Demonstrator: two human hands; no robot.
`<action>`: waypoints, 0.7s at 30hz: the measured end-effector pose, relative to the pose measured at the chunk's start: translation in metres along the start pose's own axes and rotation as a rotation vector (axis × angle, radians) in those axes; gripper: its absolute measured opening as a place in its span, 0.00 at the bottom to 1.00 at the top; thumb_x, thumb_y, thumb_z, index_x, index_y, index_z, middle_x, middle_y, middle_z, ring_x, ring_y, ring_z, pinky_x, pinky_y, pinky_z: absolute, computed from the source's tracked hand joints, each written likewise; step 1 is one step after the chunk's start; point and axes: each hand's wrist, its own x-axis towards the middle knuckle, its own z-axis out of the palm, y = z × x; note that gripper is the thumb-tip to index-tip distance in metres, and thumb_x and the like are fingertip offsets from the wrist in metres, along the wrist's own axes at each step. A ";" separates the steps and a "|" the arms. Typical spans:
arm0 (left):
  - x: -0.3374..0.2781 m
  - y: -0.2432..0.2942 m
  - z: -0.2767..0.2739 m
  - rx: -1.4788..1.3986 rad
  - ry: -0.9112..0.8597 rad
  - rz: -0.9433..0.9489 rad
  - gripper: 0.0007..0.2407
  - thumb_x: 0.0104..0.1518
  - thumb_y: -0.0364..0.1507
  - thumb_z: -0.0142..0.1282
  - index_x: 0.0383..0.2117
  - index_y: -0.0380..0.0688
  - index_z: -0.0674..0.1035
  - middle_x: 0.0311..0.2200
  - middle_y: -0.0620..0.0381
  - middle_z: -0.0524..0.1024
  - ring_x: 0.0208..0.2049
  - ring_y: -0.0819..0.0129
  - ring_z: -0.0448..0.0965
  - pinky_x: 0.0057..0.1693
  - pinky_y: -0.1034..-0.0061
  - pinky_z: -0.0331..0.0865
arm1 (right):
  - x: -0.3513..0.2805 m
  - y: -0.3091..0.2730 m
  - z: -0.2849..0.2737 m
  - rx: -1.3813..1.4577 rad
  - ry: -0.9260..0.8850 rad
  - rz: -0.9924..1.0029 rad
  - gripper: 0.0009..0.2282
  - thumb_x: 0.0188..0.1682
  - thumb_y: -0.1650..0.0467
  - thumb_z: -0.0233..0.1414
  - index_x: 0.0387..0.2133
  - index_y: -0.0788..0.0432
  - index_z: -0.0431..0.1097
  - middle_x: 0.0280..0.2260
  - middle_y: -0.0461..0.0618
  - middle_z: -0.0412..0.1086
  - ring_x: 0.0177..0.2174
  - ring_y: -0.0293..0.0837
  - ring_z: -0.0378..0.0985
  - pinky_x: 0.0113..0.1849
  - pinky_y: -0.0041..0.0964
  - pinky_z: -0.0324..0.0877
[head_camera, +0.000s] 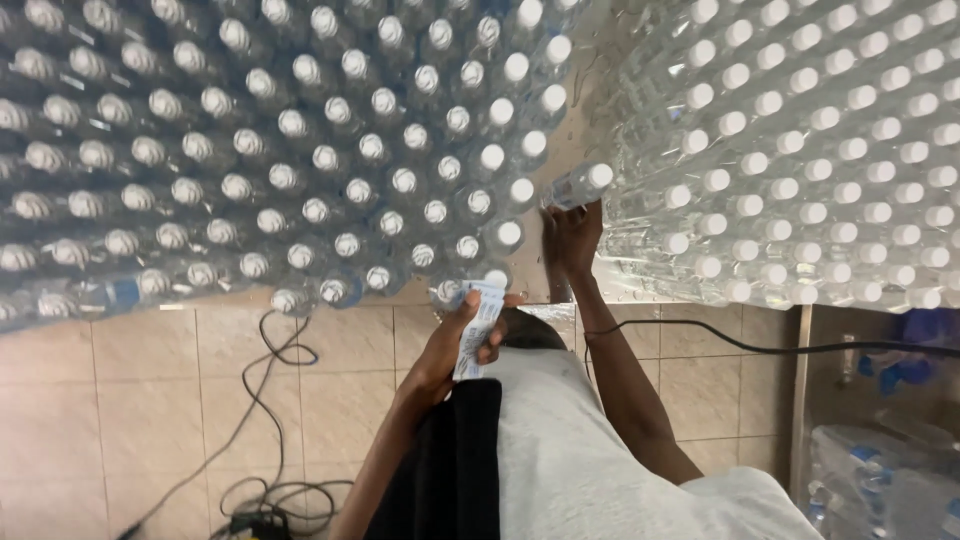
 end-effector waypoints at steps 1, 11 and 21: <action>-0.003 0.006 0.005 0.017 -0.013 -0.010 0.37 0.70 0.55 0.45 0.69 0.28 0.69 0.27 0.53 0.75 0.21 0.75 0.71 0.30 0.79 0.68 | 0.006 -0.005 0.008 0.018 0.006 -0.014 0.14 0.46 0.73 0.67 0.32 0.52 0.65 0.28 0.41 0.62 0.33 0.46 0.76 0.48 0.45 0.74; -0.026 0.031 0.027 -0.046 0.187 0.018 0.32 0.66 0.52 0.48 0.62 0.32 0.78 0.23 0.58 0.70 0.18 0.78 0.63 0.28 0.82 0.56 | 0.153 0.005 0.072 -0.428 -0.240 -0.469 0.27 0.48 0.87 0.55 0.63 0.62 0.64 0.51 0.54 0.72 0.48 0.48 0.76 0.49 0.40 0.80; -0.013 0.041 0.028 -0.009 0.115 0.073 0.33 0.65 0.53 0.48 0.63 0.32 0.76 0.24 0.60 0.69 0.19 0.80 0.63 0.29 0.83 0.60 | 0.194 -0.010 0.045 -1.073 -0.534 -0.654 0.39 0.55 0.88 0.42 0.79 0.54 0.36 0.79 0.58 0.39 0.76 0.61 0.40 0.72 0.61 0.47</action>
